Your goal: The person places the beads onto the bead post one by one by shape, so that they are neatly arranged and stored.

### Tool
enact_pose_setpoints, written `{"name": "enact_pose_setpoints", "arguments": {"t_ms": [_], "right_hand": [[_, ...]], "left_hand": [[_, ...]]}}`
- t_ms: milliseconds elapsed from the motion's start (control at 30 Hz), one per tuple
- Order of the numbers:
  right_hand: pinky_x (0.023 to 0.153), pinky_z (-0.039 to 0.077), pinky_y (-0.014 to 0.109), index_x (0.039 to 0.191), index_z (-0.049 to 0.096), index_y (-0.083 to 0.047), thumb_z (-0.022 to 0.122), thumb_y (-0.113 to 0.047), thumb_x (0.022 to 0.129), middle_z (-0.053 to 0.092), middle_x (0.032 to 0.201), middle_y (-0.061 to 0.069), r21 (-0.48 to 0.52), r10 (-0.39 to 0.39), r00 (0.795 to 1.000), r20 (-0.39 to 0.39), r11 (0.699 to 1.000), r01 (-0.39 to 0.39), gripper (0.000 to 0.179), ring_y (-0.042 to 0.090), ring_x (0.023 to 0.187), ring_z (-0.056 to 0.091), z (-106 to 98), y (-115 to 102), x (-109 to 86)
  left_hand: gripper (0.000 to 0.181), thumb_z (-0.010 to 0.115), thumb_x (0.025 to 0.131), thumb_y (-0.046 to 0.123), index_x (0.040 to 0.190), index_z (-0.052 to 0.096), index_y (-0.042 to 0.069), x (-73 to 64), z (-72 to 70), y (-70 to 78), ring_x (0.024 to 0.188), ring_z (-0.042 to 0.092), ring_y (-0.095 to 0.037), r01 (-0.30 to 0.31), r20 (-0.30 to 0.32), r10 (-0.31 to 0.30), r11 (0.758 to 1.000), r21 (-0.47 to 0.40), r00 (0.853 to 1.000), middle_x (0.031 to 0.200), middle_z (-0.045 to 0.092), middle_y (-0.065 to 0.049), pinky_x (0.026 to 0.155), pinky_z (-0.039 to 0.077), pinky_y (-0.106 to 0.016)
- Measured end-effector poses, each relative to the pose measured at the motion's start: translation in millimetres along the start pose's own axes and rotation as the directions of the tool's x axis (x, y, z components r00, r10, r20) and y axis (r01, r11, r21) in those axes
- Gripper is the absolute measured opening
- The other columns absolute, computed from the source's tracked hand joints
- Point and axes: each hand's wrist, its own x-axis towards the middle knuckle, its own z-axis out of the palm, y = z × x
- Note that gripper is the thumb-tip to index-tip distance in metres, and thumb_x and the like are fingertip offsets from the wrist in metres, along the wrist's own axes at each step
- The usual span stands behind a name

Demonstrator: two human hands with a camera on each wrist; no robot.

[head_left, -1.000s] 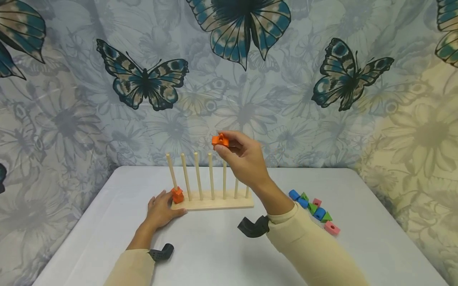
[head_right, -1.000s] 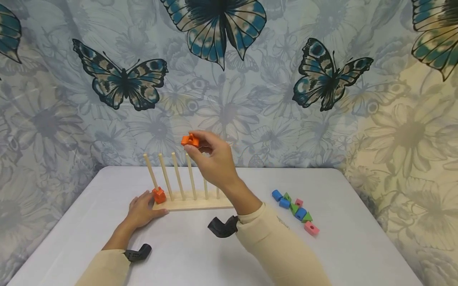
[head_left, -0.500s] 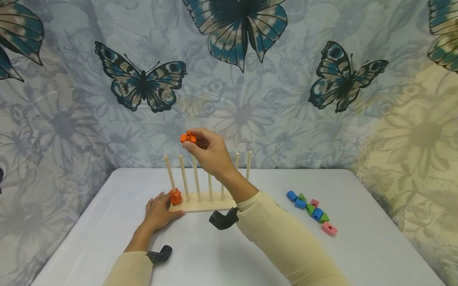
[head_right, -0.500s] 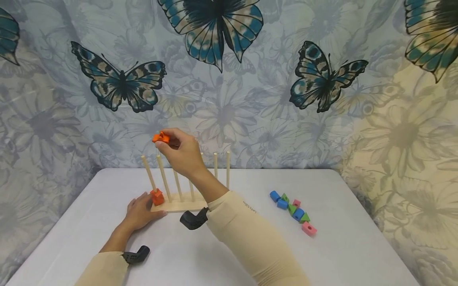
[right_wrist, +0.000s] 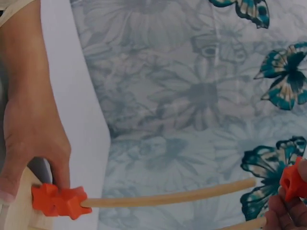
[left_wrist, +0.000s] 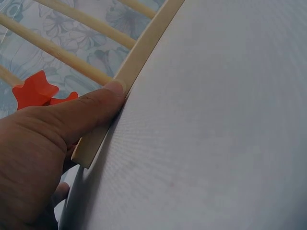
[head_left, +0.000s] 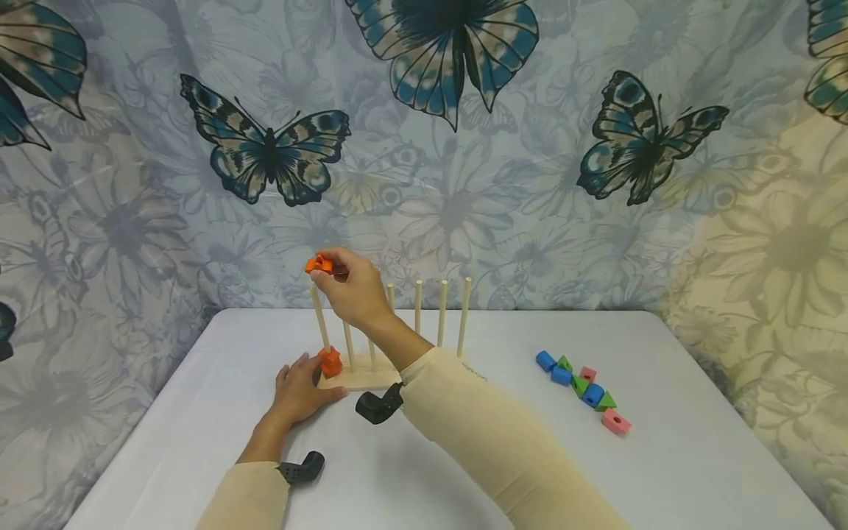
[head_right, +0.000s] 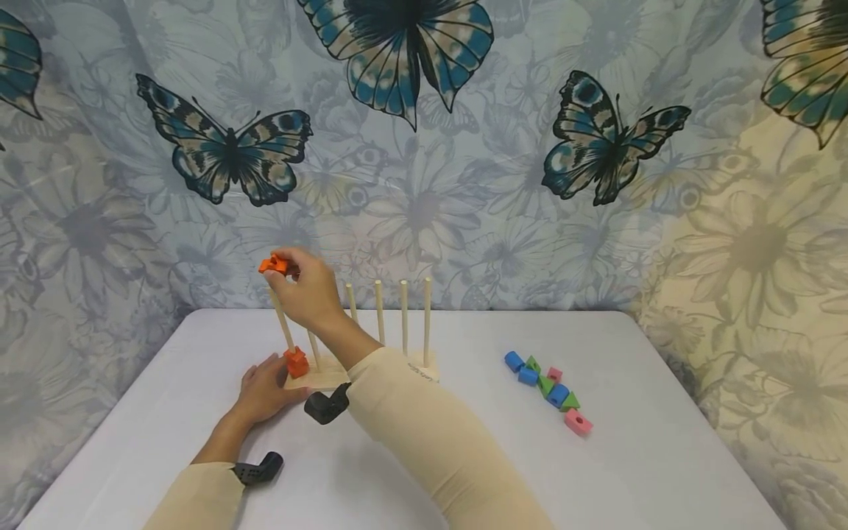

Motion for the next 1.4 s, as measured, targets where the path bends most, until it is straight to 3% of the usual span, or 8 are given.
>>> {"name": "enact_pose_setpoints", "arguments": {"t_ms": [333, 733, 1133, 1400], "right_hand": [[0.078, 0.048, 0.017, 0.120, 0.064, -0.003, 0.067, -0.010, 0.092, 0.065, 0.101, 0.002, -0.022, 0.022, 1.000, -0.017, 1.000, -0.022, 0.029, 0.009, 0.091, 0.059, 15, 9, -0.8], [0.072, 0.050, 0.018, 0.121, 0.063, -0.004, 0.066, -0.011, 0.092, 0.064, 0.098, -0.001, -0.043, 0.047, 0.999, -0.012, 0.998, -0.047, 0.029, 0.009, 0.086, 0.060, 25, 24, -9.7], [0.071, 0.051, 0.021, 0.125, 0.057, -0.009, 0.068, -0.008, 0.090, 0.065, 0.094, -0.002, 0.014, 0.072, 0.997, -0.017, 0.997, -0.071, 0.037, 0.008, 0.083, 0.061, 31, 40, -18.9], [0.074, 0.052, 0.023, 0.128, 0.054, -0.012, 0.069, -0.011, 0.091, 0.063, 0.095, -0.004, 0.048, 0.141, 0.990, -0.020, 0.989, -0.140, 0.040, 0.009, 0.089, 0.061, 34, 44, -24.2]], "left_hand": [[0.090, 0.078, 0.074, 0.052, 0.140, 0.046, 0.000, 1.8, -0.8, 2.1, 0.139, 0.020, -0.042, 0.003, 0.005, -0.003, 1.000, -0.012, 1.000, 0.141, 0.046, -0.023, 0.109, -0.001, -0.059], [0.095, 0.079, 0.073, 0.054, 0.143, 0.044, 0.001, 2.4, 1.9, -0.6, 0.140, 0.018, -0.042, 0.001, 0.005, -0.001, 1.000, -0.021, 1.000, 0.142, 0.045, -0.022, 0.109, -0.003, -0.060], [0.096, 0.079, 0.073, 0.052, 0.145, 0.041, 0.003, 1.6, 2.0, -0.7, 0.140, 0.018, -0.042, -0.003, 0.001, 0.003, 0.999, -0.037, 1.000, 0.143, 0.044, -0.020, 0.109, -0.003, -0.060], [0.093, 0.080, 0.073, 0.050, 0.145, 0.042, 0.004, 1.7, 2.4, -2.2, 0.140, 0.018, -0.042, -0.005, 0.000, 0.005, 0.999, -0.037, 1.000, 0.143, 0.045, -0.019, 0.109, -0.004, -0.060]]}}
